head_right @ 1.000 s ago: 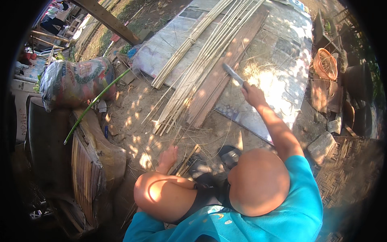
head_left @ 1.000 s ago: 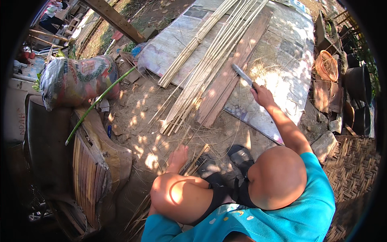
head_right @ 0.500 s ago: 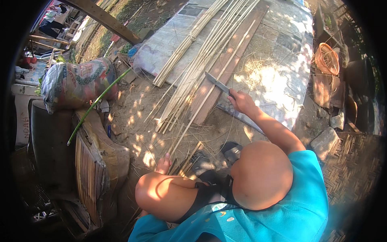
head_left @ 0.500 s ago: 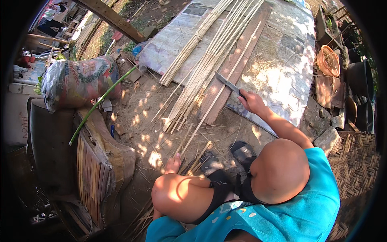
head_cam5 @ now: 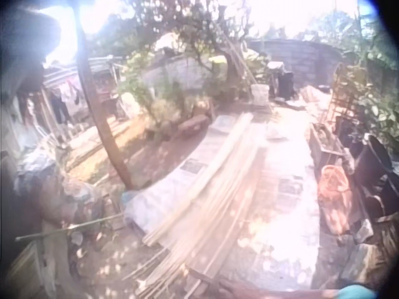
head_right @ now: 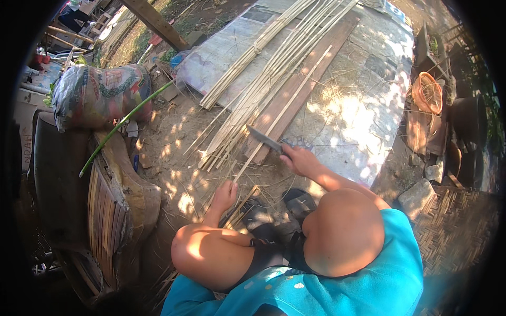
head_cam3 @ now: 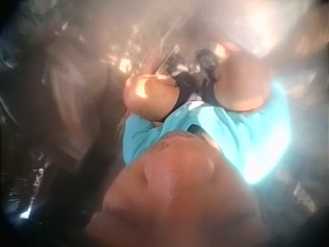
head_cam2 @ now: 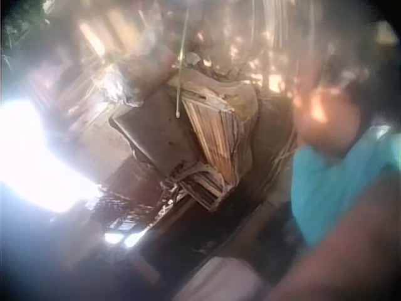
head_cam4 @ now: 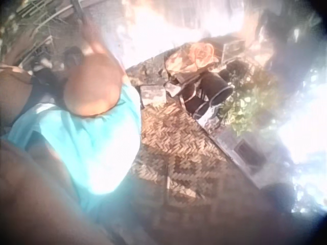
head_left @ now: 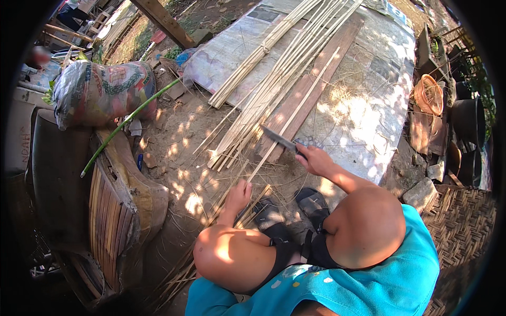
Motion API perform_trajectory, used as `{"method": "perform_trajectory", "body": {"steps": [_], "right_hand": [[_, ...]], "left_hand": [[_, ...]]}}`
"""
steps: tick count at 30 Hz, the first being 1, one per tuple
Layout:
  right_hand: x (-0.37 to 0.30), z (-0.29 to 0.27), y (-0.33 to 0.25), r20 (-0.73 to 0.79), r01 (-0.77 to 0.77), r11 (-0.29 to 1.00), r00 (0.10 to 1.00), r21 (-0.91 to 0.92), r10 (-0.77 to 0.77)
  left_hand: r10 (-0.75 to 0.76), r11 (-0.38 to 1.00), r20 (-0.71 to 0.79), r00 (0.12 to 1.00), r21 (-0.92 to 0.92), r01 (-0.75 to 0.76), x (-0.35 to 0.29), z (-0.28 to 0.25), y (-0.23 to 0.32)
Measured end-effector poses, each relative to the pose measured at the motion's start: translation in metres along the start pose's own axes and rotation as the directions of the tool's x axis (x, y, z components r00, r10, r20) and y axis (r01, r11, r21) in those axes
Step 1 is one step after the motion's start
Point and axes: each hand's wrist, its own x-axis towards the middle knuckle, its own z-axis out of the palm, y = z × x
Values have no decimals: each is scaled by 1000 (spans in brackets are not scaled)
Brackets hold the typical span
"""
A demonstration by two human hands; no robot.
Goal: The person sits on the ground and repeatedly splits thin bamboo strips using a machete. They hold each strip with one hand and strike it with the machete to separate it into thinner pieces.
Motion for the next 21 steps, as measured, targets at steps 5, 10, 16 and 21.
{"method": "perform_trajectory", "body": {"steps": [5,10,16,21], "right_hand": [[19,-10,26,-67,-92,994,994,-62,88],[57,-107,151,-350,-489,861,838,-142,419],[0,-6,7,18,-74,996,997,-43,75],[55,-56,102,-243,-290,951,935,-104,259]], "left_hand": [[-91,969,100,991,238,65,7,-12,6],[-127,987,139,982,117,111,8,-18,-4],[-126,989,122,985,-68,135,34,-13,29],[-201,968,245,949,-97,230,-29,-16,-37]]}}
